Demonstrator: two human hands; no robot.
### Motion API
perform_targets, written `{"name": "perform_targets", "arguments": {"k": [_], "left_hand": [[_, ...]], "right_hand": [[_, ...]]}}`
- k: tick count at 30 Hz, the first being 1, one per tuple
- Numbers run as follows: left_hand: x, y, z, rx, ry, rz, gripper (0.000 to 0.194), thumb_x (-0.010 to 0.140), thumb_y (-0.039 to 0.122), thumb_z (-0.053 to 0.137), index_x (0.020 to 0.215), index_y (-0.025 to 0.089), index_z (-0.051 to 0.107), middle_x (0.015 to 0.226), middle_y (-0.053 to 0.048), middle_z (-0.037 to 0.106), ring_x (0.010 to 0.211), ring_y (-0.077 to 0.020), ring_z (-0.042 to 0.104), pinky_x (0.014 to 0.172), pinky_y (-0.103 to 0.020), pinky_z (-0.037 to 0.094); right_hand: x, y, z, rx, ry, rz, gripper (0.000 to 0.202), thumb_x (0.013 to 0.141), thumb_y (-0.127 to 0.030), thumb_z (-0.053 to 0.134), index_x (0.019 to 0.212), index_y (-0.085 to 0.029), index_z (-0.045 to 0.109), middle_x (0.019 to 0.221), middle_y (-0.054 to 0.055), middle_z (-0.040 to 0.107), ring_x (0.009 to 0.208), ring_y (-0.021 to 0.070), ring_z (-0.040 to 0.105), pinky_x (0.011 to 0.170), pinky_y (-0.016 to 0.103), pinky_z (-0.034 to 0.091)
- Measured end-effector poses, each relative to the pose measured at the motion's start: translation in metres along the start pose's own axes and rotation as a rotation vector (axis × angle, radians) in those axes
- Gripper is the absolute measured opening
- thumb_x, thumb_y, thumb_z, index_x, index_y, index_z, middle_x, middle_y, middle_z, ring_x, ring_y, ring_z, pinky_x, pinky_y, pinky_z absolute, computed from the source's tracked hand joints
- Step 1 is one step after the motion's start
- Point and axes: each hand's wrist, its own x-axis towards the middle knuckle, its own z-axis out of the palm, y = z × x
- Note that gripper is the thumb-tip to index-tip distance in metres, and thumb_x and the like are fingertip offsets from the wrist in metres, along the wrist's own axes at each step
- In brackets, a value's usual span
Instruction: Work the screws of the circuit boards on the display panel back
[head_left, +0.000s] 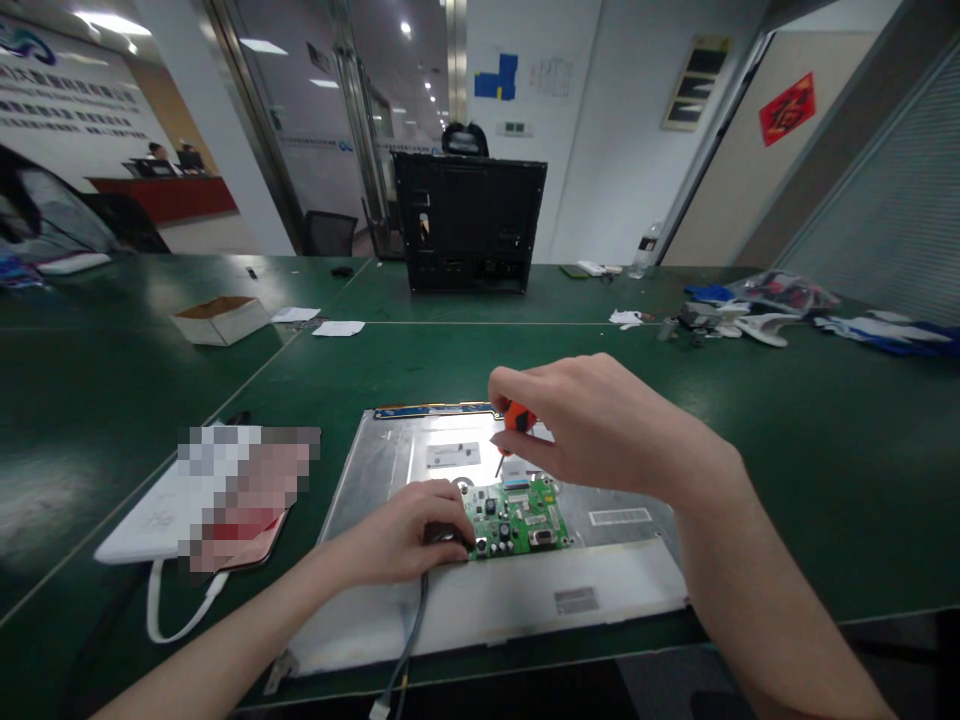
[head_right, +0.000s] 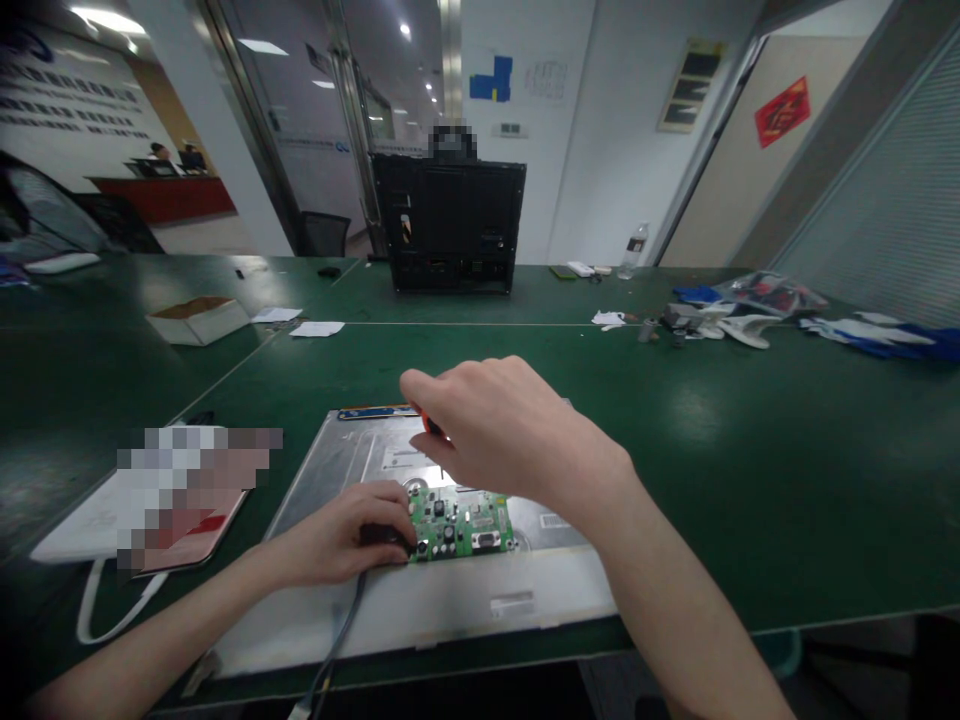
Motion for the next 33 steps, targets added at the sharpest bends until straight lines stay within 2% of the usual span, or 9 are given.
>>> {"name": "perform_targets", "arguments": {"k": [7, 13, 26, 33], "left_hand": [[0.0008, 0.002, -0.0024, -0.026, -0.039, -0.013, 0.009, 0.084, 0.014, 0.067, 0.087, 0.019, 0.073, 0.085, -0.003, 0.062, 0.076, -0.0145, 0.056, 0.068, -0.025, 0.042], [0.0022, 0.003, 0.0006, -0.01, 0.002, -0.005, 0.009, 0.082, 0.012, 0.067, 0.084, 0.018, 0.073, 0.083, -0.003, 0.061, 0.074, -0.0141, 0.056, 0.065, -0.023, 0.042], [0.0005, 0.0025, 0.0044, 0.03, 0.02, 0.046, 0.011, 0.085, 0.014, 0.063, 0.085, 0.02, 0.072, 0.086, -0.004, 0.06, 0.078, -0.0156, 0.055, 0.069, -0.026, 0.045], [0.0006, 0.002, 0.0051, 0.021, 0.034, 0.04, 0.009, 0.083, 0.013, 0.065, 0.085, 0.019, 0.07, 0.087, -0.004, 0.06, 0.079, -0.0159, 0.055, 0.07, -0.026, 0.044]], "right_hand": [[-0.0009, 0.0007, -0.0006, 0.004, 0.009, 0.003, 0.012, 0.088, -0.031, 0.058, 0.091, -0.021, 0.052, 0.08, -0.001, 0.068, 0.064, 0.0143, 0.057, 0.053, 0.027, 0.023], [-0.0021, 0.0003, -0.0006, 0.008, 0.021, -0.003, 0.012, 0.088, -0.03, 0.058, 0.092, -0.021, 0.052, 0.078, -0.001, 0.067, 0.062, 0.0136, 0.055, 0.052, 0.026, 0.023], [0.001, -0.0003, 0.0026, 0.08, -0.007, -0.046, 0.01, 0.087, -0.028, 0.06, 0.092, -0.021, 0.055, 0.077, -0.001, 0.067, 0.062, 0.0119, 0.053, 0.053, 0.025, 0.025], [0.0006, -0.0039, -0.001, 0.112, -0.036, -0.045, 0.011, 0.087, -0.028, 0.061, 0.092, -0.02, 0.055, 0.08, 0.0, 0.069, 0.065, 0.0123, 0.057, 0.054, 0.025, 0.027]]}}
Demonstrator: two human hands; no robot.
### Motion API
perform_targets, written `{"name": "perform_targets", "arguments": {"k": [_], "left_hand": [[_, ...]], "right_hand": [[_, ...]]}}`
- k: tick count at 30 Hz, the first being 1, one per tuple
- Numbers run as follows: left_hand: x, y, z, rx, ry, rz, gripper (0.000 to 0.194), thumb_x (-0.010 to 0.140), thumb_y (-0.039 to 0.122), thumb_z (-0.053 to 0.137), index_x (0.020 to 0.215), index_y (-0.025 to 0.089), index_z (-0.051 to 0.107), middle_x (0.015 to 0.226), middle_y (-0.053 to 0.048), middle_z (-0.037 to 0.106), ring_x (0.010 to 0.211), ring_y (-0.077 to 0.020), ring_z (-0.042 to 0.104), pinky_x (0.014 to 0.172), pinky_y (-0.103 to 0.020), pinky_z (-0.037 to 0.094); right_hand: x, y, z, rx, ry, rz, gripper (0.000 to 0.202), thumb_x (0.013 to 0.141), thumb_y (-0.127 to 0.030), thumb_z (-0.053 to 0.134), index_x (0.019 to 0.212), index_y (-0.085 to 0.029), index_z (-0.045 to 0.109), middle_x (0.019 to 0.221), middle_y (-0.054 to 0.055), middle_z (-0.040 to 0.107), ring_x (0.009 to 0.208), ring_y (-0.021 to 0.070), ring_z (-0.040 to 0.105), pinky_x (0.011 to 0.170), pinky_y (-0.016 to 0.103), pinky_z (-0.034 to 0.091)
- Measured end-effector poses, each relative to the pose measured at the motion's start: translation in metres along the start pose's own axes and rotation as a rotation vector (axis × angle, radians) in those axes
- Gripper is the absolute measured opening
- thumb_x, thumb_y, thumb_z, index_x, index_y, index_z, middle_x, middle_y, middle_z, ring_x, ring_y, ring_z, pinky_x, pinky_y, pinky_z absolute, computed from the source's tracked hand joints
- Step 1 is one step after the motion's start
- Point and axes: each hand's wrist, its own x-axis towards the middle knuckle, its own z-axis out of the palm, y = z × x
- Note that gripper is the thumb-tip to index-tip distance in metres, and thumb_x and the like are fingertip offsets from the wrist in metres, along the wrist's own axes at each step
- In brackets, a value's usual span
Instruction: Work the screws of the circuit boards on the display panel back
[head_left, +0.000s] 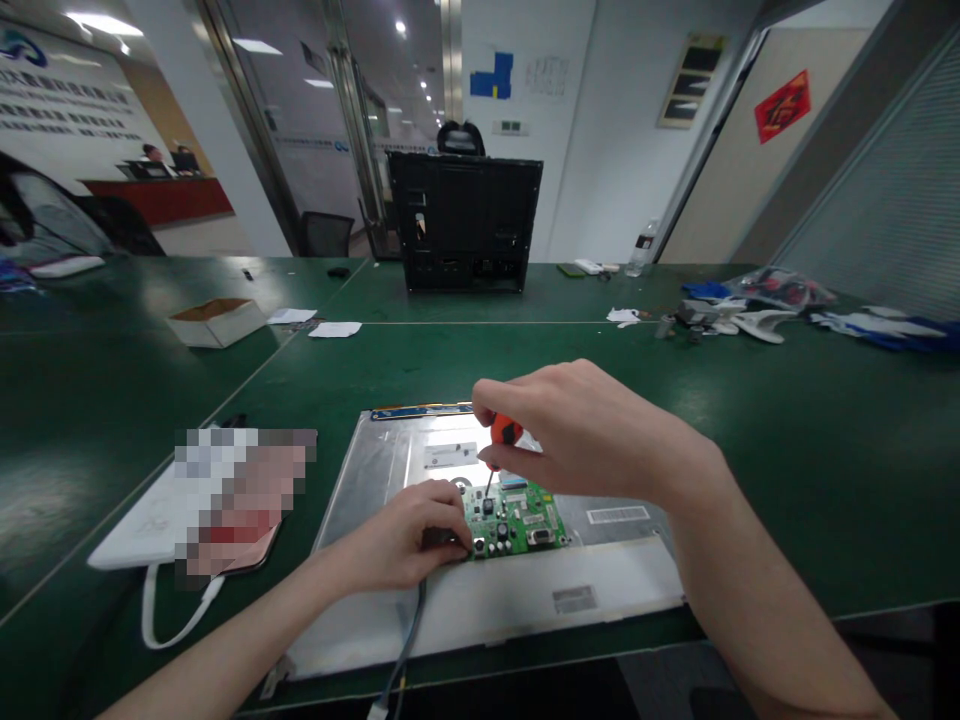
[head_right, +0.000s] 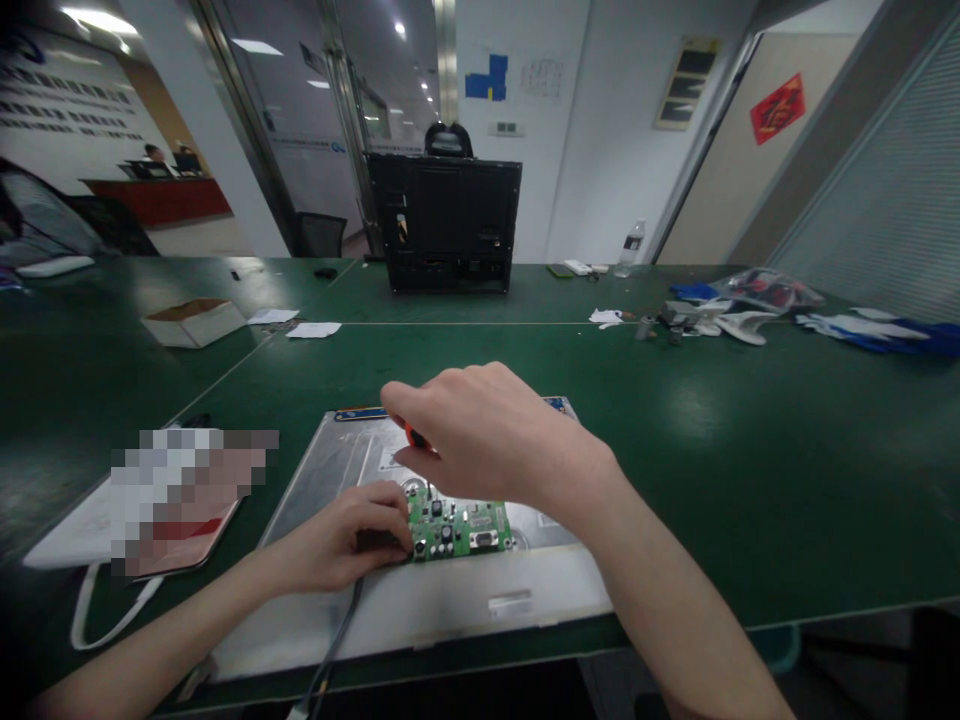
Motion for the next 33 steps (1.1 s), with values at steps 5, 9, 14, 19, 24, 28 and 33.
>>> {"name": "perform_targets", "arguments": {"k": [5, 9, 14, 19, 24, 28, 33], "left_hand": [[-0.0004, 0.0005, -0.0017, 0.002, -0.011, -0.002, 0.006, 0.086, 0.018, 0.065, 0.086, 0.02, 0.07, 0.088, -0.003, 0.059, 0.079, -0.0161, 0.055, 0.069, -0.026, 0.043], [0.0007, 0.0028, -0.0024, -0.016, -0.022, -0.019, 0.007, 0.087, 0.017, 0.063, 0.085, 0.019, 0.07, 0.088, -0.003, 0.059, 0.078, -0.0156, 0.055, 0.068, -0.026, 0.043], [0.0009, 0.0036, -0.0018, -0.033, -0.028, -0.043, 0.008, 0.085, 0.013, 0.064, 0.085, 0.019, 0.069, 0.089, -0.003, 0.059, 0.08, -0.0155, 0.055, 0.07, -0.025, 0.042], [0.0003, 0.0034, -0.0021, -0.03, -0.03, -0.046, 0.005, 0.084, 0.014, 0.065, 0.084, 0.019, 0.068, 0.087, -0.002, 0.06, 0.079, -0.0158, 0.055, 0.07, -0.026, 0.041], [0.0006, 0.0034, -0.0029, -0.038, -0.021, -0.038, 0.002, 0.083, 0.018, 0.068, 0.085, 0.019, 0.068, 0.086, -0.002, 0.062, 0.079, -0.0161, 0.056, 0.069, -0.026, 0.041], [0.0009, 0.0025, -0.0032, -0.023, -0.007, -0.037, 0.003, 0.082, 0.019, 0.071, 0.084, 0.019, 0.069, 0.085, -0.001, 0.062, 0.078, -0.0158, 0.057, 0.069, -0.026, 0.041], [-0.0005, -0.0017, -0.0024, -0.011, -0.039, -0.037, 0.004, 0.084, 0.02, 0.069, 0.087, 0.021, 0.071, 0.09, -0.002, 0.063, 0.083, -0.0171, 0.058, 0.073, -0.027, 0.042]], "right_hand": [[0.001, -0.0026, -0.0007, 0.032, -0.035, -0.012, 0.01, 0.087, -0.027, 0.06, 0.092, -0.02, 0.056, 0.081, 0.001, 0.07, 0.067, 0.0131, 0.059, 0.055, 0.025, 0.028], [0.0016, -0.0033, -0.0003, 0.035, -0.04, -0.02, 0.008, 0.088, -0.027, 0.058, 0.093, -0.02, 0.055, 0.082, 0.001, 0.07, 0.067, 0.0133, 0.059, 0.055, 0.025, 0.027], [0.0014, -0.0032, 0.0, 0.036, -0.035, -0.026, 0.008, 0.088, -0.027, 0.058, 0.092, -0.02, 0.055, 0.081, 0.001, 0.069, 0.067, 0.013, 0.059, 0.056, 0.025, 0.028], [-0.0002, -0.0049, -0.0001, 0.061, -0.043, -0.051, 0.008, 0.087, -0.025, 0.058, 0.09, -0.02, 0.055, 0.079, 0.0, 0.068, 0.065, 0.0123, 0.057, 0.055, 0.025, 0.028], [-0.0006, -0.0063, -0.0011, 0.093, -0.061, -0.089, 0.007, 0.087, -0.025, 0.057, 0.091, -0.02, 0.055, 0.079, 0.0, 0.068, 0.065, 0.012, 0.056, 0.056, 0.024, 0.028], [0.0003, -0.007, -0.0003, 0.094, -0.062, -0.098, 0.008, 0.087, -0.025, 0.058, 0.092, -0.02, 0.055, 0.078, 0.0, 0.068, 0.064, 0.0119, 0.056, 0.056, 0.024, 0.027], [0.0023, -0.0073, 0.003, 0.094, -0.078, -0.122, 0.007, 0.086, -0.025, 0.06, 0.088, -0.02, 0.055, 0.076, -0.001, 0.066, 0.061, 0.0103, 0.051, 0.054, 0.024, 0.023]]}}
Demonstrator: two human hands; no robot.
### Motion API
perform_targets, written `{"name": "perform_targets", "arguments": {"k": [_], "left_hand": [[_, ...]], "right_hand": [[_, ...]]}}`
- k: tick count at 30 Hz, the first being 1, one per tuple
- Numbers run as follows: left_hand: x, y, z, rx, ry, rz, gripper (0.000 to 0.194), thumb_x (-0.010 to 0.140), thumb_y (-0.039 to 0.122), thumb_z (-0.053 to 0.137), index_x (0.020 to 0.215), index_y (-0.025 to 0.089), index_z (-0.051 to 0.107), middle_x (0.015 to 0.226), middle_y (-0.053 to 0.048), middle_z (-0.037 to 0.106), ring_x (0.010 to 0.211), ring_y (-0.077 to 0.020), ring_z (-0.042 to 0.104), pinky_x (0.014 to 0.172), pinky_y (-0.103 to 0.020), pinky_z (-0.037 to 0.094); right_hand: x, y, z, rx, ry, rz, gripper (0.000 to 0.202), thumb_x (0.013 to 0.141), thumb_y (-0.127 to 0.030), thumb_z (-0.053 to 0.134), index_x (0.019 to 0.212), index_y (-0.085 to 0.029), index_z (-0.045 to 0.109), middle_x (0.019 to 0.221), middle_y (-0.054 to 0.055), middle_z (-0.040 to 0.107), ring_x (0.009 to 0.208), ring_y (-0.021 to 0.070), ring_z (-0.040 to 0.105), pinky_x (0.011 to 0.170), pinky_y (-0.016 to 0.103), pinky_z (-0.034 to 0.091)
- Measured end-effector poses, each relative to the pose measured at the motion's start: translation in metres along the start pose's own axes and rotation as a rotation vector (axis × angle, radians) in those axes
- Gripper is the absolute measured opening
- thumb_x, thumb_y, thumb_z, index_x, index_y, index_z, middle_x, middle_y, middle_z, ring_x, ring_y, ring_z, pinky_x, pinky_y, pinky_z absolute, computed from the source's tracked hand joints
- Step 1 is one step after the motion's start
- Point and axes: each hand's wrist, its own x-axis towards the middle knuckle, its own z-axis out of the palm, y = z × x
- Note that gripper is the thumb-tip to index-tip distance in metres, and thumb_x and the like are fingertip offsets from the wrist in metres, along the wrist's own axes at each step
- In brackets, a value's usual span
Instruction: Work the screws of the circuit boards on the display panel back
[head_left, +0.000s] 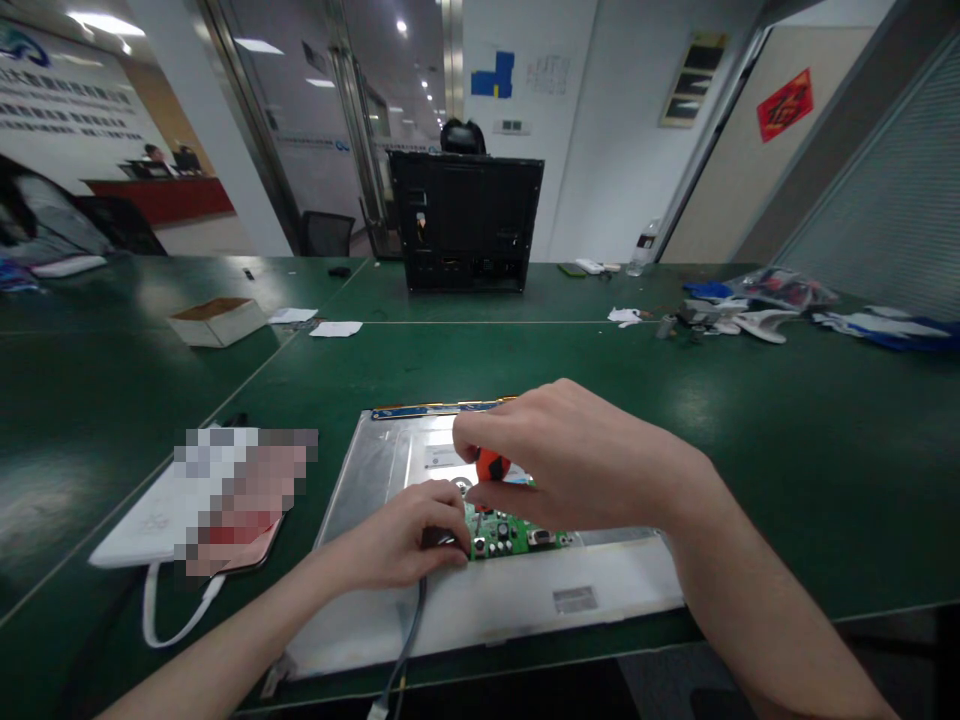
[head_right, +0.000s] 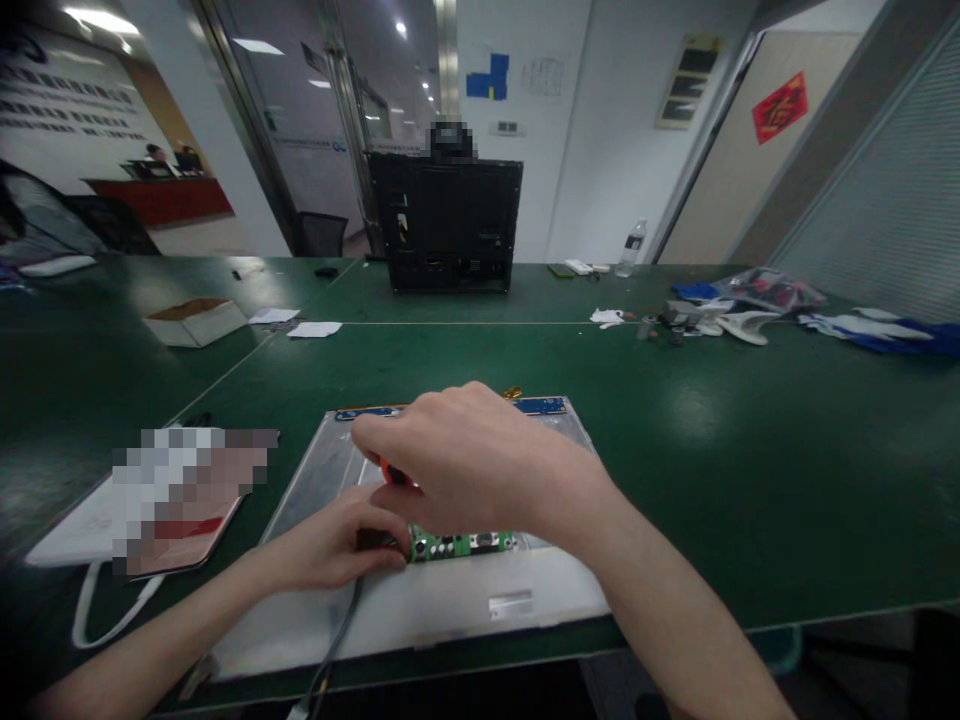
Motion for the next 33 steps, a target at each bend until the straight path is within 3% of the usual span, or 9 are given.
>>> {"name": "perform_targets", "arguments": {"k": [4, 14, 33], "left_hand": [[-0.002, -0.004, 0.001, -0.009, -0.007, 0.005, 0.008, 0.083, 0.018, 0.068, 0.089, 0.022, 0.07, 0.091, -0.002, 0.063, 0.083, -0.018, 0.058, 0.072, -0.028, 0.043], [-0.003, -0.003, 0.0, -0.034, 0.015, 0.07, 0.005, 0.084, 0.015, 0.066, 0.087, 0.019, 0.067, 0.093, -0.001, 0.066, 0.084, -0.0188, 0.06, 0.075, -0.028, 0.045], [-0.002, -0.004, 0.0, -0.045, 0.014, 0.082, 0.005, 0.081, 0.013, 0.067, 0.084, 0.017, 0.066, 0.09, 0.0, 0.066, 0.084, -0.0178, 0.06, 0.07, -0.025, 0.043]], "right_hand": [[0.002, -0.002, 0.003, 0.003, -0.011, -0.036, 0.01, 0.088, -0.029, 0.059, 0.089, -0.02, 0.057, 0.073, -0.002, 0.063, 0.057, 0.0096, 0.046, 0.051, 0.025, 0.02], [0.007, -0.01, 0.013, 0.009, -0.01, -0.093, 0.008, 0.089, -0.026, 0.057, 0.088, -0.019, 0.056, 0.076, 0.0, 0.066, 0.061, 0.011, 0.05, 0.05, 0.027, 0.02], [0.01, -0.01, 0.018, -0.022, -0.008, -0.095, 0.011, 0.089, -0.031, 0.06, 0.086, -0.02, 0.059, 0.067, -0.002, 0.061, 0.055, 0.0108, 0.044, 0.05, 0.027, 0.02]]}}
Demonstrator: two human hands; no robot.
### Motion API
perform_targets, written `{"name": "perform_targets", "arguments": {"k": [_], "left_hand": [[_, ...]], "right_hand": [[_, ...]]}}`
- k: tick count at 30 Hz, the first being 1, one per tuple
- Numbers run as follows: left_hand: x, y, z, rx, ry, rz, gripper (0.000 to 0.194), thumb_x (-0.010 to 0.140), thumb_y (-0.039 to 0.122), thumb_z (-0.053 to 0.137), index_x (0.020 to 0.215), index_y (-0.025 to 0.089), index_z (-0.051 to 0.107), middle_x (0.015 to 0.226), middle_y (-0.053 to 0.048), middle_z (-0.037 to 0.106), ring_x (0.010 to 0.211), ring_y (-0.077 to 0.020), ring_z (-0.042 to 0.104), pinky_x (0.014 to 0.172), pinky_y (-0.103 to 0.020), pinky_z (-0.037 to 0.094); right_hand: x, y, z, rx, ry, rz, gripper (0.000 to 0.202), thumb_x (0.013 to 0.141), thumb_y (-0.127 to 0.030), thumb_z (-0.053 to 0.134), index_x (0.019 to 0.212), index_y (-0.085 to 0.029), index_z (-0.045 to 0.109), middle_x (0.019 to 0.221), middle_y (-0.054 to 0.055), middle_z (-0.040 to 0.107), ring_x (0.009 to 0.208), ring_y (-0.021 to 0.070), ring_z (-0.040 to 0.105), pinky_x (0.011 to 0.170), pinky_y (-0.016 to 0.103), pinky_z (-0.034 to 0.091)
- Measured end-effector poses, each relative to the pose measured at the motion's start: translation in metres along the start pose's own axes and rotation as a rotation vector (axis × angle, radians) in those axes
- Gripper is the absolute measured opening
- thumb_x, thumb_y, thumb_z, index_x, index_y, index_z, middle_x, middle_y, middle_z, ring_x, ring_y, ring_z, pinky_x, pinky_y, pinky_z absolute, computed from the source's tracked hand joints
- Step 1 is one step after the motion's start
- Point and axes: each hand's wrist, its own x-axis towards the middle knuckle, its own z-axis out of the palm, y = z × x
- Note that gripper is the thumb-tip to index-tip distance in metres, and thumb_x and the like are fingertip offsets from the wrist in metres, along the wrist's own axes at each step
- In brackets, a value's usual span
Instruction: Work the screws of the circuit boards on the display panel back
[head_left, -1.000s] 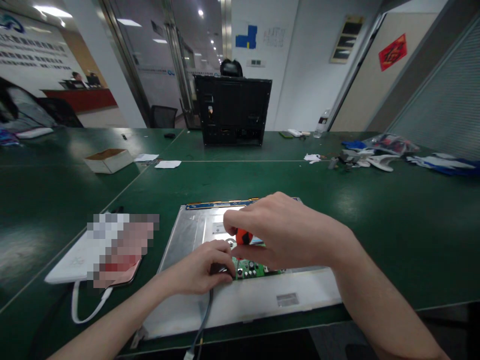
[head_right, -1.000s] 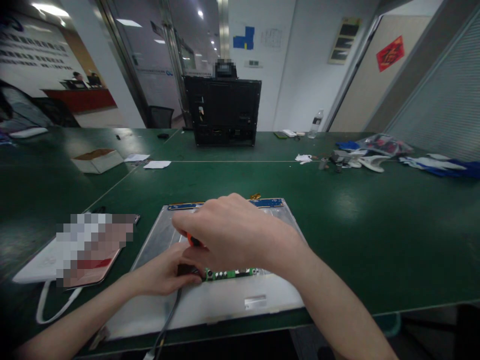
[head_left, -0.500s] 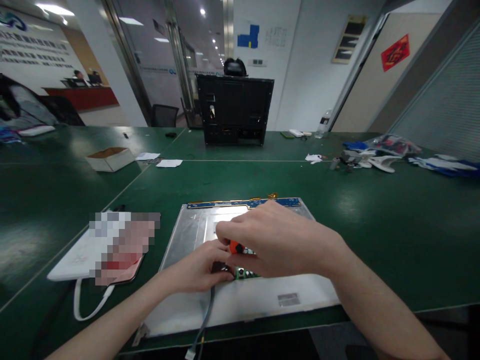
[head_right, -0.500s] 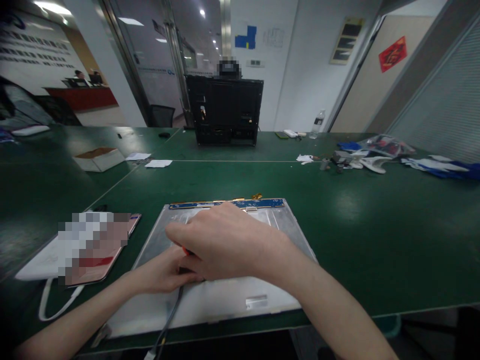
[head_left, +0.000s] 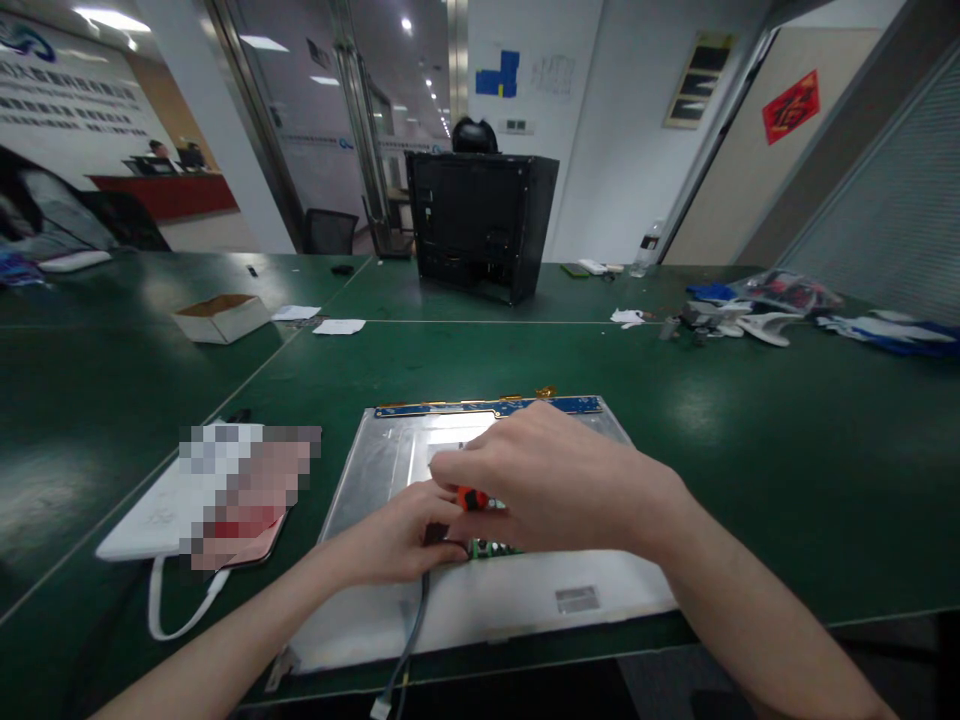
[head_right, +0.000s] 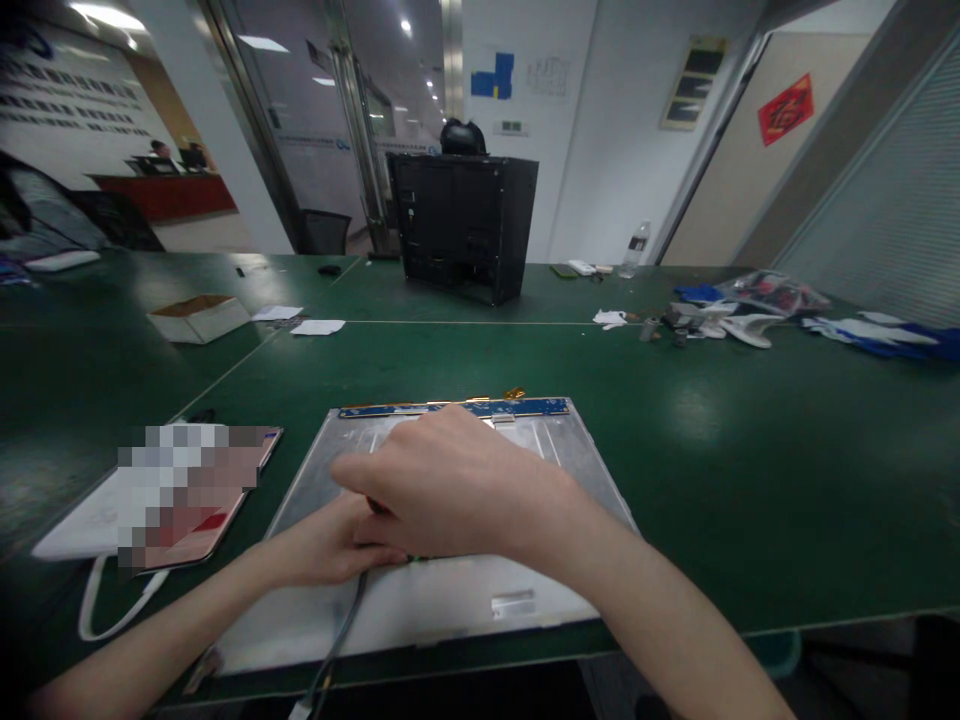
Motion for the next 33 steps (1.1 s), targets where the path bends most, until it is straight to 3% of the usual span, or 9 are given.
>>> {"name": "perform_targets", "arguments": {"k": [7, 13, 22, 29, 33], "left_hand": [[0.0028, 0.0028, -0.0016, 0.036, 0.018, -0.003, 0.012, 0.084, 0.019, 0.064, 0.073, 0.016, 0.065, 0.081, -0.002, 0.065, 0.079, -0.0177, 0.058, 0.065, -0.024, 0.044], [0.0024, 0.0027, -0.0028, 0.013, -0.013, -0.004, 0.004, 0.084, 0.017, 0.063, 0.086, 0.017, 0.067, 0.088, -0.002, 0.068, 0.083, -0.0177, 0.06, 0.071, -0.025, 0.047], [0.0032, 0.0046, -0.0036, 0.007, 0.013, 0.011, 0.011, 0.082, 0.012, 0.064, 0.088, 0.02, 0.07, 0.092, -0.001, 0.067, 0.084, -0.0179, 0.06, 0.075, -0.027, 0.047], [0.0025, -0.0003, -0.0013, -0.002, 0.014, 0.018, 0.009, 0.084, 0.014, 0.065, 0.088, 0.019, 0.07, 0.092, -0.001, 0.067, 0.083, -0.0168, 0.061, 0.072, -0.025, 0.046], [0.0029, 0.0015, -0.002, 0.007, 0.01, 0.005, 0.011, 0.083, 0.01, 0.064, 0.086, 0.019, 0.07, 0.087, 0.0, 0.067, 0.082, -0.017, 0.061, 0.072, -0.026, 0.047]], "right_hand": [[-0.0043, -0.0022, -0.0037, 0.005, -0.046, 0.0, 0.014, 0.086, -0.033, 0.061, 0.082, -0.02, 0.062, 0.069, -0.001, 0.062, 0.057, 0.0112, 0.046, 0.05, 0.027, 0.02], [-0.0079, -0.0054, -0.0071, 0.061, -0.107, -0.025, 0.008, 0.081, -0.02, 0.06, 0.088, -0.017, 0.058, 0.082, 0.001, 0.065, 0.064, 0.0121, 0.05, 0.051, 0.027, 0.025], [-0.0062, -0.0067, -0.0036, -0.02, -0.031, 0.046, 0.013, 0.088, -0.027, 0.055, 0.081, -0.019, 0.061, 0.064, 0.0, 0.06, 0.053, 0.0121, 0.047, 0.048, 0.028, 0.019], [-0.0077, -0.0042, -0.0054, 0.038, -0.067, 0.009, 0.007, 0.084, -0.024, 0.057, 0.086, -0.017, 0.057, 0.081, 0.003, 0.067, 0.062, 0.0125, 0.052, 0.048, 0.027, 0.023], [-0.0066, -0.0051, -0.004, 0.022, -0.05, 0.008, 0.005, 0.086, -0.023, 0.056, 0.087, -0.017, 0.055, 0.079, 0.001, 0.066, 0.06, 0.0119, 0.051, 0.048, 0.027, 0.022]]}}
